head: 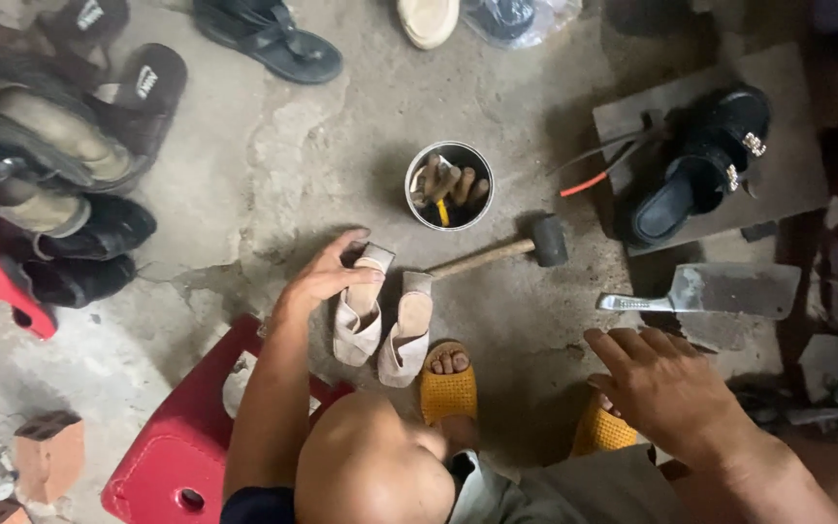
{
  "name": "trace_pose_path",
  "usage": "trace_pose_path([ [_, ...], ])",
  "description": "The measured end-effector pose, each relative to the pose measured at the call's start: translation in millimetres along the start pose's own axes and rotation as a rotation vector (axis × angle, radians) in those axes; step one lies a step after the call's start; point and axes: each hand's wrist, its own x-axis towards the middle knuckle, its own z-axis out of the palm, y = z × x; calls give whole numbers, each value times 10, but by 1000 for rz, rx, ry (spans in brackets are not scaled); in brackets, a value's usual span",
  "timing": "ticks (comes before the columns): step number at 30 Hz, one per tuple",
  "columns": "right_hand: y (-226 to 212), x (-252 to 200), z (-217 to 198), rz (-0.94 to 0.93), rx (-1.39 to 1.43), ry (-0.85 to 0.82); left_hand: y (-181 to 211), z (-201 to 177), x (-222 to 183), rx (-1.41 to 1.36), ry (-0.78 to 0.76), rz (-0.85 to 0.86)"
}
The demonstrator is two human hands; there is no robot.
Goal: A person is repairing various types of footwear by gluing soles, hammering heels into place, and using pliers to adjust components.
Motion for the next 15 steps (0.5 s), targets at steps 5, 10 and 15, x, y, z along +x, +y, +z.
trace_pose_path([
  [5, 31, -17, 46, -7, -42, 45, -20, 40, 19, 9, 0, 33],
  [10, 63, -23, 67, 38, -80, 42, 10, 114, 37, -37, 42, 44],
  [15, 156, -15, 194, 61, -132, 9, 292, 124, -204, 66, 99, -43],
])
